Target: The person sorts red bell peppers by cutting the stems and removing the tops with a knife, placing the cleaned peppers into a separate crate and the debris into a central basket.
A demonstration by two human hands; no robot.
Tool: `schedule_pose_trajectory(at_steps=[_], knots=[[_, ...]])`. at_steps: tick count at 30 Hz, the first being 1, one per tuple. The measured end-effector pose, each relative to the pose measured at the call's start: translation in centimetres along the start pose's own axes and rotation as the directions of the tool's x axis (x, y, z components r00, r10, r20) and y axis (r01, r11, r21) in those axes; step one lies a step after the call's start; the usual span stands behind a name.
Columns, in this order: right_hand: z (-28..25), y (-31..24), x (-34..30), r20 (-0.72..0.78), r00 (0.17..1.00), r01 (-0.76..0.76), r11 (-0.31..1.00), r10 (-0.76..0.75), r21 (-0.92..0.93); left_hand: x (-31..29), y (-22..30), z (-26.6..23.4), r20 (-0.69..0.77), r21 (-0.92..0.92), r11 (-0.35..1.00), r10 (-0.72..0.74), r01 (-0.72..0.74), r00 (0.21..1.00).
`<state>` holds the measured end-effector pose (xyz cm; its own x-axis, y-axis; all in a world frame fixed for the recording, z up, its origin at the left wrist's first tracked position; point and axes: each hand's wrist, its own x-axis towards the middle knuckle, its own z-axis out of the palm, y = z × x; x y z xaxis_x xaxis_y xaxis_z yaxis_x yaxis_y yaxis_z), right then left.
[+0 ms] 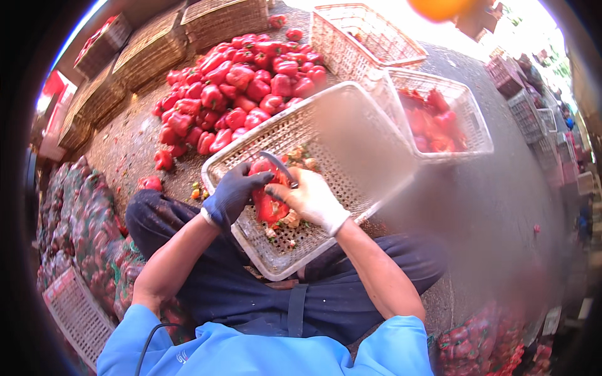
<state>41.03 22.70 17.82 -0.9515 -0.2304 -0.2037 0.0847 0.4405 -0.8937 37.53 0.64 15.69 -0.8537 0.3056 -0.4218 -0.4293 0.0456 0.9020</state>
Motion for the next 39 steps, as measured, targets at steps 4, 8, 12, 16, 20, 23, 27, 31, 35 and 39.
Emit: schedule_pose_trajectory(at_steps=[4,8,12,16,20,23,27,31,35,39], knots=[[-0.5,1.8,-0.3,-0.034,0.995,-0.090,0.979,0.098,0.183,-0.6,1.2,0.7,0.140,-0.220,0.970,-0.076,0.106,0.987],[-3.5,0.1,-1.6,0.013,0.958,-0.264,0.867,0.285,0.422,-0.5,2.4,1.0,0.233,-0.228,0.964,-0.083,0.138,0.969],[-2.9,2.5,-0.8,0.045,0.939,-0.302,0.755,0.341,0.583,-1.0,2.6,1.8,0.291,-0.422,0.899,0.010,0.119,0.957],[-2.4,-0.9,-1.3,0.059,0.918,-0.377,0.816,0.392,0.438,-0.4,1.4,1.7,0.214,-0.367,0.920,-0.059,0.136,0.975],[-2.3,2.0,-0.4,0.113,0.911,-0.397,0.772,0.396,0.497,0.4,0.1,1.6,0.235,-0.438,0.883,-0.069,0.169,0.970],[-2.5,2.8,-0.2,0.152,0.893,-0.436,0.728,0.424,0.529,0.5,1.3,1.4,0.438,-0.589,0.687,-0.171,0.425,0.883],[-2.1,1.8,0.2,0.249,0.850,-0.494,0.536,0.465,0.684,1.1,0.1,1.0,0.454,-0.610,0.674,-0.135,0.417,0.881],[-1.4,1.0,-0.2,0.068,0.935,-0.283,0.617,0.348,0.734,1.1,0.5,0.5,0.327,-0.680,0.679,-0.057,0.276,0.943],[-1.4,-0.2,-1.3,0.030,0.934,-0.260,0.621,0.355,0.740,1.8,0.5,-0.4,0.056,-0.690,0.724,0.039,0.011,0.998],[0.3,-0.8,-1.4,-0.041,0.944,-0.212,0.696,0.329,0.686,2.0,0.0,-0.7,-0.105,-0.619,0.768,0.125,-0.163,0.987]])
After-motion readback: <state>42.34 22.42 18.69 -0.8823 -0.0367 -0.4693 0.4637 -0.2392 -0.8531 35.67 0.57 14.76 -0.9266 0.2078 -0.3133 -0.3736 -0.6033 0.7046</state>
